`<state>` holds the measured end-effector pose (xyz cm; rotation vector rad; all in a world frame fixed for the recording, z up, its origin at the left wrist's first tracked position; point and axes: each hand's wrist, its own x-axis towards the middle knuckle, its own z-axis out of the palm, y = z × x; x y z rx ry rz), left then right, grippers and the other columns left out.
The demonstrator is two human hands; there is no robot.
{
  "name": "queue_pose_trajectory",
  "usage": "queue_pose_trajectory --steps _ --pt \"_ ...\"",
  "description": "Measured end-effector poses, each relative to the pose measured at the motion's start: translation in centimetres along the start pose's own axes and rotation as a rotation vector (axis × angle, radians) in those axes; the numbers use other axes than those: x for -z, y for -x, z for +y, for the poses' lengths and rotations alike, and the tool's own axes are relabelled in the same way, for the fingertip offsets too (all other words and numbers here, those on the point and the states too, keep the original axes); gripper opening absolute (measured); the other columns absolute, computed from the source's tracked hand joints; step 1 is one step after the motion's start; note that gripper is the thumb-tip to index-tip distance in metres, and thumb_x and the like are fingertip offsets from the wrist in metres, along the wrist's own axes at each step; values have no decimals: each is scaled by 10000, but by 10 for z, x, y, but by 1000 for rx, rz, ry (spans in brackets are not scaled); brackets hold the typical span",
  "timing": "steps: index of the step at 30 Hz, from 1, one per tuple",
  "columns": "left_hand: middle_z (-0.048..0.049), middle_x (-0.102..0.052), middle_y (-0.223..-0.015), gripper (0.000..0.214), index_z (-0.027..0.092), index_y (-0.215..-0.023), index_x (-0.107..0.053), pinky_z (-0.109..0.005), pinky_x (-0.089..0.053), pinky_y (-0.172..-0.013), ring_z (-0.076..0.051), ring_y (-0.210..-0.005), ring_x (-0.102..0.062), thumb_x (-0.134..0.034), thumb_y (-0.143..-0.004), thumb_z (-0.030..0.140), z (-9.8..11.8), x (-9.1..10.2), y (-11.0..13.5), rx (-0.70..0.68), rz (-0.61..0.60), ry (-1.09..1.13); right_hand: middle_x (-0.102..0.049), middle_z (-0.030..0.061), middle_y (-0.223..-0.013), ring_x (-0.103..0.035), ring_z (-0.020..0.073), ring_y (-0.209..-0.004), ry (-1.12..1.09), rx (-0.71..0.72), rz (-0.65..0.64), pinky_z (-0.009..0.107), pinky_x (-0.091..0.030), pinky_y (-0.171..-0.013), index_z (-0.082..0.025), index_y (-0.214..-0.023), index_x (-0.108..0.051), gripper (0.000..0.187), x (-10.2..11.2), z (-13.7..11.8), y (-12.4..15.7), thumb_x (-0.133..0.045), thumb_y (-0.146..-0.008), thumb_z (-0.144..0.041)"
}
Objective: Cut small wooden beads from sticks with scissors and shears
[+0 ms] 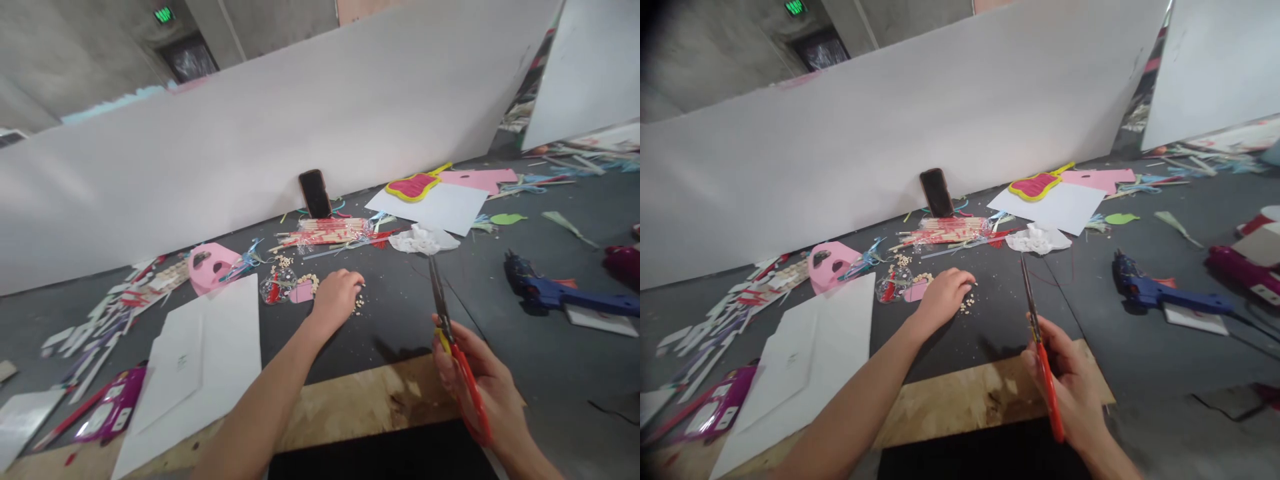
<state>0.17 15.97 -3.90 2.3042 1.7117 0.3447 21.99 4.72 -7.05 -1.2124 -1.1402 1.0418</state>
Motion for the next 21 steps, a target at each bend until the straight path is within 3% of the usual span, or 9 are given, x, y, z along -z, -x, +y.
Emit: queue_pose_trajectory --steps 4,8,14,18,21 --pt "-56 -647 -931 136 213 -877 -675 -331 -431 -857 -215 -937 -588 -552 -850 161 3 -4 -20 0 -2 17 -659 41 -794 -543 114 -516 -3 -2 14 205 -437 -407 -254 -1155 -639 438 -1 -1 0 -703 -740 -378" --pt "-56 -632 -897 114 190 -741 -649 -349 -429 -872 -222 -938 -578 -583 -816 135 4 0 -20 -2 28 88 -658 31 -800 -527 96 -487 -16 10 10 193 -424 -390 -254 -1172 -618 456 0 1 2 -710 -737 -354" --pt "-45 -614 -966 153 185 -904 -586 -254 -468 -798 -145 -890 -582 -436 -923 207 15 19 27 18 168 285 -698 29 -773 -657 158 -624 183 99 -3 225 -533 -510 -225 -1132 -621 419 -4 -11 -3 -677 -751 -390" --pt "-53 -612 -994 158 181 -921 -565 -244 -467 -741 -138 -814 -573 -470 -918 307 22 26 63 85 271 684 -719 42 -831 -687 186 -718 463 234 -161 274 -574 -656 -223 -1106 -630 385 -9 -28 -6 -652 -766 -404" --pt "-49 -609 -963 162 184 -909 -567 -256 -453 -751 -144 -800 -552 -505 -902 333 23 27 80 147 347 824 -689 66 -959 -676 166 -743 585 344 -309 247 -564 -641 -235 -1199 -566 415 -13 -30 0 -625 -807 -360"
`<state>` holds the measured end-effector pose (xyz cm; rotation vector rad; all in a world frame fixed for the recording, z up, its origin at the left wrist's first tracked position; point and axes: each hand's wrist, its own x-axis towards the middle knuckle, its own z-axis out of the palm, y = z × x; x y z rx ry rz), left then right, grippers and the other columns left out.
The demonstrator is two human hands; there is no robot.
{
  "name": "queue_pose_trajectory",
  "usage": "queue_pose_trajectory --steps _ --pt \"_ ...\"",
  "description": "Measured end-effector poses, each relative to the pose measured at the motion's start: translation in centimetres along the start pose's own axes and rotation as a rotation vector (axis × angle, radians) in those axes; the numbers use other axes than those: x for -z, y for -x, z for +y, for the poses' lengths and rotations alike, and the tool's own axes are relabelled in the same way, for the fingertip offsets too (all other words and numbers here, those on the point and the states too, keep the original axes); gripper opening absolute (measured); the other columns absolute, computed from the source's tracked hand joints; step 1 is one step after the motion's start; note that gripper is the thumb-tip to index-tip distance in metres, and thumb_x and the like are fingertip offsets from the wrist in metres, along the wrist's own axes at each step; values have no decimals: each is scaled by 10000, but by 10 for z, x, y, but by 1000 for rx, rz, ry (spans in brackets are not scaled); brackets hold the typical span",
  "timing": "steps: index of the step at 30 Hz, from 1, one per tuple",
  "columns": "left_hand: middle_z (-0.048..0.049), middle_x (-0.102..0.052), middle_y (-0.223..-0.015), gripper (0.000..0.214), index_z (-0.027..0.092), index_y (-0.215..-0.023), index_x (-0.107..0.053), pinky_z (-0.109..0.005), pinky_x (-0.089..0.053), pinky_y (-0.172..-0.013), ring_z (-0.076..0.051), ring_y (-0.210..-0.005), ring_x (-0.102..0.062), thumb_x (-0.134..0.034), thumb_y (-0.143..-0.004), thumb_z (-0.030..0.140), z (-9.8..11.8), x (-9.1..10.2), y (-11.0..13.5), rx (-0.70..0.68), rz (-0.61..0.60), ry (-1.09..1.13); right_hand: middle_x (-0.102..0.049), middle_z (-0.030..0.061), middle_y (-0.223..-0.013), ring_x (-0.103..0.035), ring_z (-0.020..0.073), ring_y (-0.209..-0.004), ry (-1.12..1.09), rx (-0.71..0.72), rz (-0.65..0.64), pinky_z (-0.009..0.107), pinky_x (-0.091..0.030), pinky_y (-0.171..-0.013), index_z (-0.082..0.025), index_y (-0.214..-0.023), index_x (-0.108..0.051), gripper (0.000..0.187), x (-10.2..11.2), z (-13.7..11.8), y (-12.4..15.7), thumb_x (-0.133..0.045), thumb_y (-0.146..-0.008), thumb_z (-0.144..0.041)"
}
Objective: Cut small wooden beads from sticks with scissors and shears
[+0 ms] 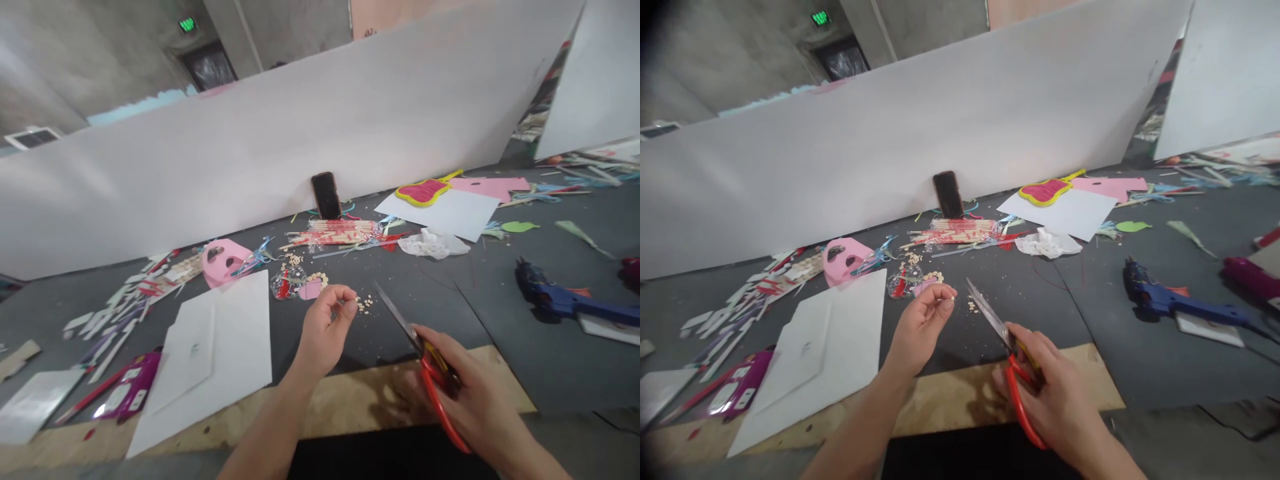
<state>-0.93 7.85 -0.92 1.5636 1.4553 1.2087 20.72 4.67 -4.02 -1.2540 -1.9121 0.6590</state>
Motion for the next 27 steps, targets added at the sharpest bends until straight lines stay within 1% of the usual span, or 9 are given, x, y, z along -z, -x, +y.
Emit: queue_pose_trajectory --steps 3,5,8,12,18,23,27 --pt "-47 -602 -947 153 189 -907 -564 -268 -447 -767 -157 -823 -551 -513 -898 333 -1 4 8 -2 68 25 -645 81 -1005 -669 153 -728 49 27 -113 232 -559 -600 -240 -1296 -487 476 -6 -3 6 -590 -847 -363" --pt "-46 -597 -945 139 192 -898 -557 -278 -446 -796 -165 -850 -560 -511 -899 324 -2 6 11 -27 82 24 -637 92 -1039 -679 170 -781 97 44 -138 248 -566 -632 -242 -1317 -471 487 -8 -5 8 -575 -858 -367" --pt "-48 -590 -952 121 198 -868 -545 -289 -436 -851 -173 -907 -563 -494 -910 300 -2 8 16 -85 95 -1 -653 90 -1043 -687 187 -822 177 116 -125 261 -568 -658 -247 -1292 -509 460 -9 -9 6 -581 -852 -359" --pt "-51 -588 -939 143 203 -844 -551 -292 -436 -854 -177 -911 -557 -474 -923 294 0 10 22 -118 96 -46 -683 87 -998 -698 180 -767 198 195 -94 248 -568 -639 -238 -1249 -564 422 -10 -14 1 -582 -848 -369" --pt "-53 -585 -913 155 202 -829 -552 -298 -449 -829 -178 -871 -558 -466 -926 288 1 13 28 -101 70 -35 -685 88 -989 -701 187 -750 272 236 -71 251 -568 -605 -235 -1253 -575 410 -10 -20 -2 -542 -849 -298" --pt "-55 -599 -920 138 200 -814 -568 -297 -450 -830 -181 -886 -563 -495 -908 271 1 17 28 -87 55 -77 -684 88 -983 -696 188 -759 275 214 -63 256 -569 -629 -254 -1285 -555 444 -7 -23 -3 -557 -852 -351" --pt "-44 -605 -901 121 198 -817 -588 -280 -445 -814 -170 -868 -564 -510 -900 237 1 18 28 -113 26 -43 -681 93 -1005 -697 189 -785 336 271 -57 256 -572 -648 -239 -1260 -566 412 -6 -23 -4 -528 -862 -340"
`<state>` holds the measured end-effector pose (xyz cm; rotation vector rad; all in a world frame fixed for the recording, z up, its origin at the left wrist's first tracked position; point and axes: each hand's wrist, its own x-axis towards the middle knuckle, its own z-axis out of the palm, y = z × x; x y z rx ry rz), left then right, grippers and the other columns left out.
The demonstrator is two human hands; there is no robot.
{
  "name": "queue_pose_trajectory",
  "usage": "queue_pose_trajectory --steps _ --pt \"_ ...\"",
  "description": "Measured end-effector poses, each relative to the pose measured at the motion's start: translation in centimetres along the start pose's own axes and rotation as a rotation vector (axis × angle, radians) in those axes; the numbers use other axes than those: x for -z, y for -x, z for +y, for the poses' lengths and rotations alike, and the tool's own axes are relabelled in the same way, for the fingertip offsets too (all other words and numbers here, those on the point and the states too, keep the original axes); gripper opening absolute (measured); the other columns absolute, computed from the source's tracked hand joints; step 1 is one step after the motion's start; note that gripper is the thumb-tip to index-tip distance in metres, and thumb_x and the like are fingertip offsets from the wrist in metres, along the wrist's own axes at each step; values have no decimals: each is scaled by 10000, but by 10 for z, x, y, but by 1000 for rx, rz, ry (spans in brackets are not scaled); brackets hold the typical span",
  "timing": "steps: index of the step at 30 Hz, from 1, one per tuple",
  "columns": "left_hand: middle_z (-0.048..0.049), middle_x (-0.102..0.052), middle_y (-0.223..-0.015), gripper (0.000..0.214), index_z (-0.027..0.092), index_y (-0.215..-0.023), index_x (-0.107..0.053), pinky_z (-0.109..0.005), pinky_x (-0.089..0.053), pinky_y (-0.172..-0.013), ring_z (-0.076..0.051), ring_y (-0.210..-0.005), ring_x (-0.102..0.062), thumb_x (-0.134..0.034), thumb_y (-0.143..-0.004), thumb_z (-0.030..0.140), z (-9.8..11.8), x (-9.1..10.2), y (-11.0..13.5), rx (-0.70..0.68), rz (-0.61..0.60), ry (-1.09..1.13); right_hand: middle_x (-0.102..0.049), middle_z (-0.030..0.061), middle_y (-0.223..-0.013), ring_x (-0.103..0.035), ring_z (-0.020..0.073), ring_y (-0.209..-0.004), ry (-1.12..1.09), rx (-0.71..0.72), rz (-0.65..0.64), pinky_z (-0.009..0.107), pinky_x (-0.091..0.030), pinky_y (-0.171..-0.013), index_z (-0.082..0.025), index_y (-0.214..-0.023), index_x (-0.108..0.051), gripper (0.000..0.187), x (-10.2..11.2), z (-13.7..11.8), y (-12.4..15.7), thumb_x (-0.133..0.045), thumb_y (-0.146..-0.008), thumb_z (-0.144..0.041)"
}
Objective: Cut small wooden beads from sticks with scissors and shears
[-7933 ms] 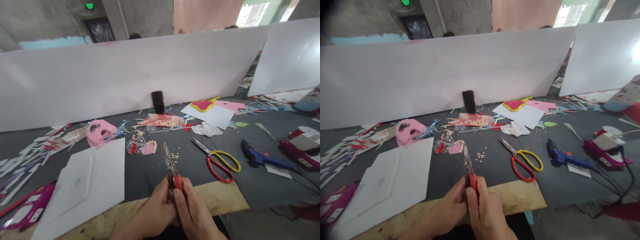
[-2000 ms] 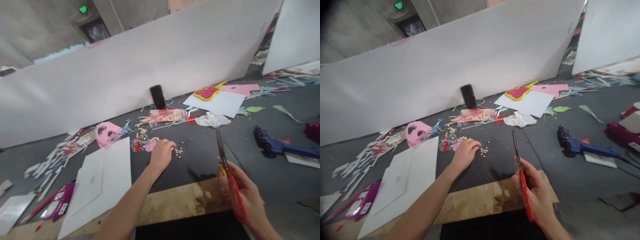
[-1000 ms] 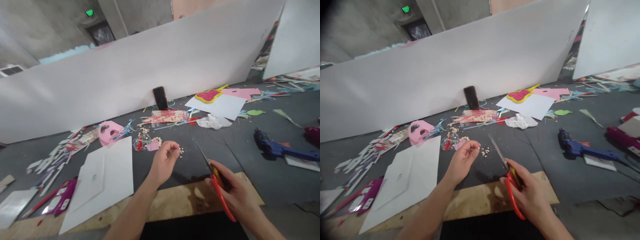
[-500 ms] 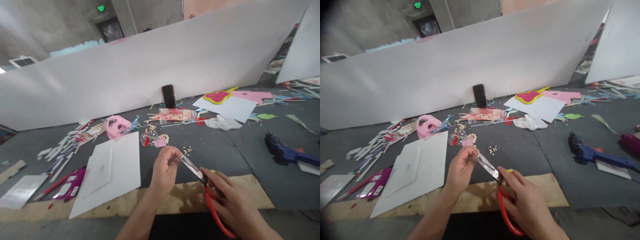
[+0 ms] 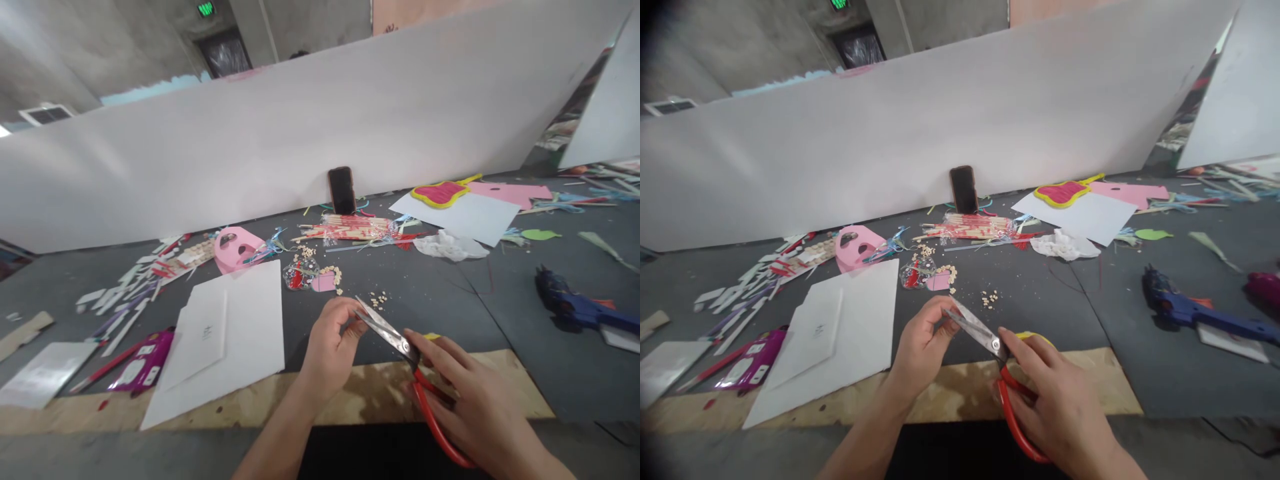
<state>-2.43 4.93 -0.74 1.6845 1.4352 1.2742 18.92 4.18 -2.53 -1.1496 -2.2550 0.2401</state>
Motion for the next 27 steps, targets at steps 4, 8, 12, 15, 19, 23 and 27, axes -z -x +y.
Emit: queue_pose_trajectory --steps 4,8,12,15,19,23,27 --pt "-37 -573 -884 130 190 -799 -569 -257 -433 -778 -158 -834 -540 -519 -895 262 0 -1 2 42 -39 111 -680 99 -989 -696 184 -782 37 70 6 249 -575 -636 -204 -1253 -559 395 -2 2 1 -497 -878 -311" --pt "-20 -522 -819 220 183 -798 -552 -238 -410 -684 -143 -735 -490 -517 -887 381 2 -2 2 180 -108 244 -677 94 -965 -691 181 -759 36 86 -2 254 -577 -619 -198 -1267 -542 401 -4 5 3 -495 -887 -319" --pt "2 -485 -776 264 181 -787 -532 -223 -366 -633 -124 -675 -435 -561 -846 436 1 -1 0 267 -156 384 -675 89 -967 -687 185 -770 2 86 -19 258 -573 -628 -219 -1294 -530 423 -5 9 3 -508 -882 -316" --pt "24 -456 -712 242 180 -795 -532 -215 -334 -598 -109 -625 -390 -578 -836 414 -1 0 -2 309 -201 446 -683 84 -976 -688 200 -760 -5 71 -7 268 -571 -626 -243 -1294 -550 442 -6 11 3 -548 -857 -314" --pt "32 -447 -694 157 184 -796 -540 -216 -313 -600 -110 -630 -369 -544 -860 327 -3 3 -3 301 -231 370 -702 81 -948 -694 216 -719 36 80 21 275 -566 -564 -251 -1240 -607 406 -6 12 2 -565 -846 -335" --pt "35 -438 -693 89 190 -812 -553 -217 -300 -595 -110 -625 -348 -522 -858 260 -2 5 -2 322 -266 364 -707 75 -950 -699 204 -737 45 108 33 260 -570 -585 -253 -1252 -595 400 -7 13 2 -555 -863 -337" --pt "40 -407 -656 86 186 -818 -563 -220 -280 -575 -107 -593 -315 -527 -845 260 -1 4 -1 380 -280 416 -707 72 -943 -699 189 -726 53 125 29 247 -564 -575 -233 -1257 -583 395 -8 14 3 -542 -883 -351"
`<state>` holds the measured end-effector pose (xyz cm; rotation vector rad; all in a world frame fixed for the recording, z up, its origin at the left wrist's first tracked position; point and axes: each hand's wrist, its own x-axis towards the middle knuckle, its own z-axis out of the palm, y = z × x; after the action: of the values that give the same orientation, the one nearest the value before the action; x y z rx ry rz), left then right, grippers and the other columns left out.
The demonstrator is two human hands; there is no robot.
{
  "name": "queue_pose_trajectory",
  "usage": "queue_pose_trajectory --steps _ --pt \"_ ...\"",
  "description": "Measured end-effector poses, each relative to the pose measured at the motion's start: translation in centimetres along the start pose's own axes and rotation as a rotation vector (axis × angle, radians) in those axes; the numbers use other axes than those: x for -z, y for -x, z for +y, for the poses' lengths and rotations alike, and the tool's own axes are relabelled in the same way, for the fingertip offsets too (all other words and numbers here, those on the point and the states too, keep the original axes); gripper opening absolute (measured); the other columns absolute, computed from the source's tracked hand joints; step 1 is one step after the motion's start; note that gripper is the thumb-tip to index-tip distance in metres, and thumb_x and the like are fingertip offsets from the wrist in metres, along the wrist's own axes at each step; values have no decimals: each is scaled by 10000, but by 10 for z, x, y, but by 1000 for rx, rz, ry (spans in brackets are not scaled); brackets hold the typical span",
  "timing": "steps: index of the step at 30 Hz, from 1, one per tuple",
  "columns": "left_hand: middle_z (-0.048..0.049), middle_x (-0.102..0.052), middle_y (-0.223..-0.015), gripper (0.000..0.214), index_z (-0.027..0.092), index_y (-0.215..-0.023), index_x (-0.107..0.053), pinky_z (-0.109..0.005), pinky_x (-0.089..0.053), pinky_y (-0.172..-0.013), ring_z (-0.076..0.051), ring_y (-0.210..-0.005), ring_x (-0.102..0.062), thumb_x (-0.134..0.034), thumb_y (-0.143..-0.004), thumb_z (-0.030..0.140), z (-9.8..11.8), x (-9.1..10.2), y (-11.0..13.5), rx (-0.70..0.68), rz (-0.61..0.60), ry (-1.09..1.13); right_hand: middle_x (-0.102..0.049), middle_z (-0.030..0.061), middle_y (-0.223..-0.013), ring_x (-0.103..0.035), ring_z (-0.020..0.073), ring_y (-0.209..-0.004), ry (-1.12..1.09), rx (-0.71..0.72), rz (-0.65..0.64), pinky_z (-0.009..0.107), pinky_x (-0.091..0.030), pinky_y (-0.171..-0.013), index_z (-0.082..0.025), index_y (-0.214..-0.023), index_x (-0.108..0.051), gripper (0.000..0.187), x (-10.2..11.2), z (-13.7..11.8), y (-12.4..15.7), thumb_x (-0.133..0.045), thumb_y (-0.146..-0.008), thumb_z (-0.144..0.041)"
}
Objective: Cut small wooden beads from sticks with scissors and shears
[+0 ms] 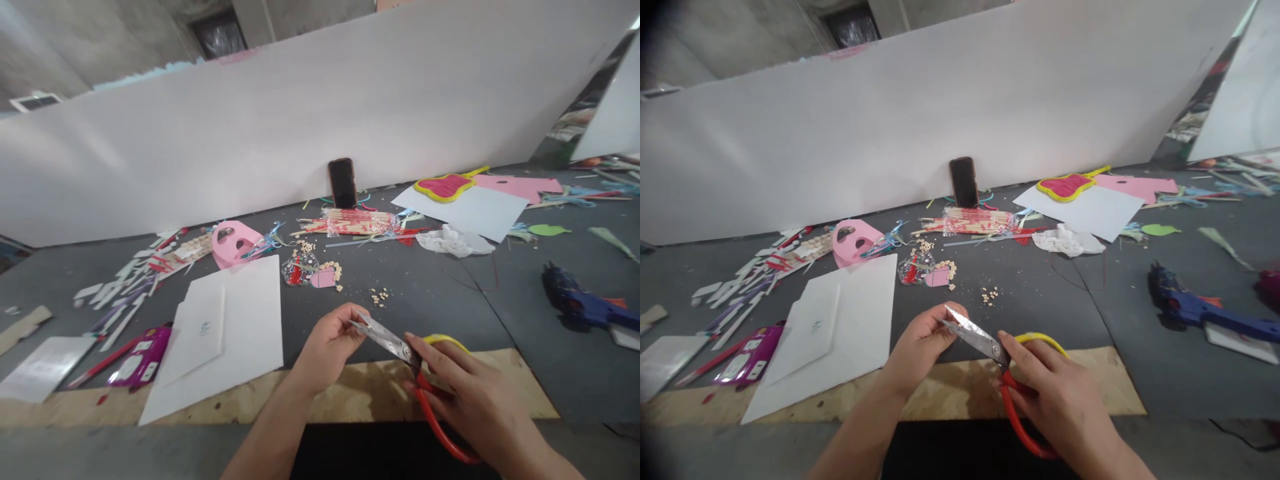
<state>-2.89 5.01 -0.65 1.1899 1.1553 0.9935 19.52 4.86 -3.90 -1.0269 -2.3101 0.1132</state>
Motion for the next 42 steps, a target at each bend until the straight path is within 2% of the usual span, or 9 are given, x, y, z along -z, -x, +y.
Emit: queue_pose_trajectory --steps 6,9,13,27,29,31,35,38,42 --pt "41 -378 -647 86 179 -813 -561 -218 -254 -560 -107 -588 -284 -538 -825 262 -2 0 0 19 -8 44 -699 83 -945 -685 173 -738 65 68 13 241 -547 -574 -193 -1254 -567 366 -1 1 -1 -470 -929 -332" --pt "25 -424 -695 81 173 -815 -559 -219 -285 -596 -114 -638 -331 -546 -821 253 -3 1 -1 22 -17 68 -683 89 -889 -656 187 -767 84 100 11 270 -550 -640 -152 -1253 -553 401 0 0 -3 -503 -917 -365" --pt "11 -451 -743 78 165 -823 -556 -226 -296 -629 -119 -685 -356 -543 -830 242 -1 2 0 41 -42 77 -667 101 -854 -627 198 -746 91 127 15 296 -539 -619 -111 -1217 -567 403 3 -2 -6 -516 -909 -366" --pt "10 -460 -758 146 173 -838 -564 -239 -322 -644 -126 -718 -402 -523 -865 310 -5 6 2 47 -39 -6 -713 65 -848 -671 171 -708 42 126 20 250 -542 -610 -180 -1197 -610 348 1 6 -6 -480 -932 -364" --pt "7 -482 -766 146 178 -843 -565 -248 -342 -653 -130 -717 -426 -512 -872 312 -4 7 2 39 -29 -73 -715 60 -850 -676 170 -695 -15 48 29 241 -544 -597 -206 -1194 -619 355 3 9 -4 -515 -910 -390" --pt "-1 -519 -801 127 186 -840 -564 -265 -368 -685 -139 -735 -459 -504 -879 291 -4 9 1 -20 37 -237 -719 61 -867 -684 181 -706 -113 -114 59 239 -546 -586 -231 -1176 -637 366 6 12 0 -563 -870 -419" --pt "-37 -605 -888 100 188 -786 -580 -342 -379 -866 -199 -938 -508 -514 -861 184 -6 16 -15 -222 200 -718 -684 38 -769 -632 170 -589 -473 -622 198 234 -501 -467 -258 -1123 -664 414 3 14 11 -652 -768 -471" --pt "-43 -651 -885 111 188 -756 -623 -393 -358 -936 -230 -1006 -504 -558 -845 183 -10 17 -36 -250 121 -959 -544 -27 -622 -452 95 -418 -836 -951 326 198 -369 -341 -267 -1135 -639 472 -4 12 16 -686 -728 -500" --pt "-42 -678 -938 144 201 -774 -686 -403 -368 -933 -245 -1036 -500 -566 -852 220 -21 12 -60 -190 38 -1116 -463 -51 -592 -394 75 -422 -1046 -1078 375 182 -336 -340 -248 -1117 -637 507 -7 14 15 -722 -693 -512"
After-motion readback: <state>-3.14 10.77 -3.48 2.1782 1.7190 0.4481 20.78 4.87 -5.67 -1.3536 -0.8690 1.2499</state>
